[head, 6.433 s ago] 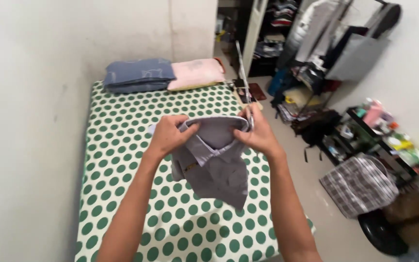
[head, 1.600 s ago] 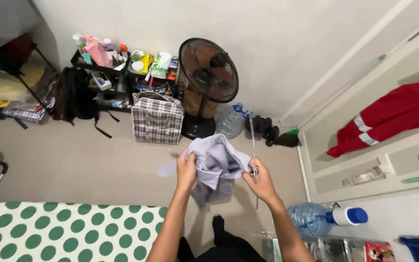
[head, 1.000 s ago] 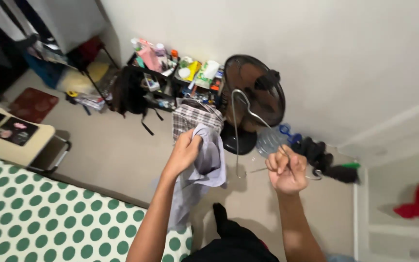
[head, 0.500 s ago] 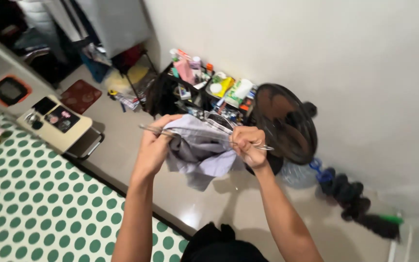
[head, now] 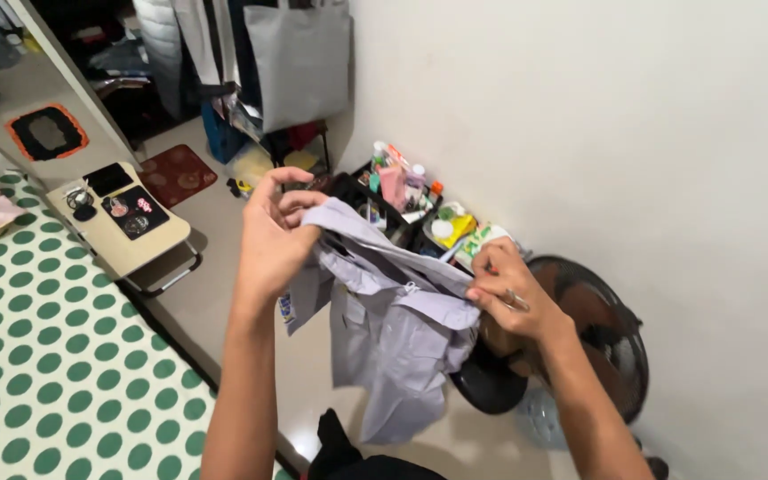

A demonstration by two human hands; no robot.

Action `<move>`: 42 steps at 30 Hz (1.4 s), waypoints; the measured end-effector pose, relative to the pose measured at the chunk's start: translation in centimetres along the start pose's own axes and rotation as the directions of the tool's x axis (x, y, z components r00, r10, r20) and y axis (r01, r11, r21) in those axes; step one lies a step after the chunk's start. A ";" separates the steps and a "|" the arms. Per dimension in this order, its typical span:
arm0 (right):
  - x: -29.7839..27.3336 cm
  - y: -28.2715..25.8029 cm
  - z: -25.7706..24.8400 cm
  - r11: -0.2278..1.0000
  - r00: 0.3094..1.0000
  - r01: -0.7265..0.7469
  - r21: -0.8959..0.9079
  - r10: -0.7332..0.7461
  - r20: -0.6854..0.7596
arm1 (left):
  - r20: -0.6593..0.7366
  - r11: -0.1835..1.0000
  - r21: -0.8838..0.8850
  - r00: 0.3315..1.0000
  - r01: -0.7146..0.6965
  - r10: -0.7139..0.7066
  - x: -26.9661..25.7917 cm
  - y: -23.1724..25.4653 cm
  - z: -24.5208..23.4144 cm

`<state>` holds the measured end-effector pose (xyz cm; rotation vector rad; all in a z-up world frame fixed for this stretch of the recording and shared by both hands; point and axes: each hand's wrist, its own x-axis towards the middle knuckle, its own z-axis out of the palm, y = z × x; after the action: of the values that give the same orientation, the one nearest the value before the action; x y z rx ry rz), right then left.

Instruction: Organize and hang clothes in a closet.

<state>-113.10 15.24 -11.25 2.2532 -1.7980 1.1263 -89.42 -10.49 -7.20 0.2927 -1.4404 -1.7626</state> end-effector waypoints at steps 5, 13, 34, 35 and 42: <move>5.3 0.5 1.7 1.000 0.992 -0.017 -0.015 0.018 0.125 | -0.083 0.895 0.440 0.989 -0.076 0.125 2.1 2.4 -4.4; 11.5 0.6 5.6 0.997 0.937 -0.034 -0.070 0.056 0.346 | 0.117 0.607 0.754 0.961 -0.251 0.251 3.5 0.7 -8.2; 35.7 11.8 10.3 0.877 0.885 -0.334 0.344 0.166 0.435 | 0.157 0.558 0.743 0.907 -0.369 0.391 17.7 -3.1 -12.0; 36.7 12.2 10.3 0.870 0.884 -0.291 0.398 0.086 0.459 | 0.154 0.569 0.729 0.902 -0.379 0.403 18.6 -2.5 -12.4; 43.1 18.4 10.1 0.861 0.918 -0.156 0.484 -0.055 0.394 | 0.483 -0.240 0.850 0.515 -0.468 0.708 25.0 5.8 -16.4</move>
<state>-121.27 -31.05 -1.83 2.9389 -1.8663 1.3687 -92.42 -39.81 0.46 0.2756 -1.8782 0.3265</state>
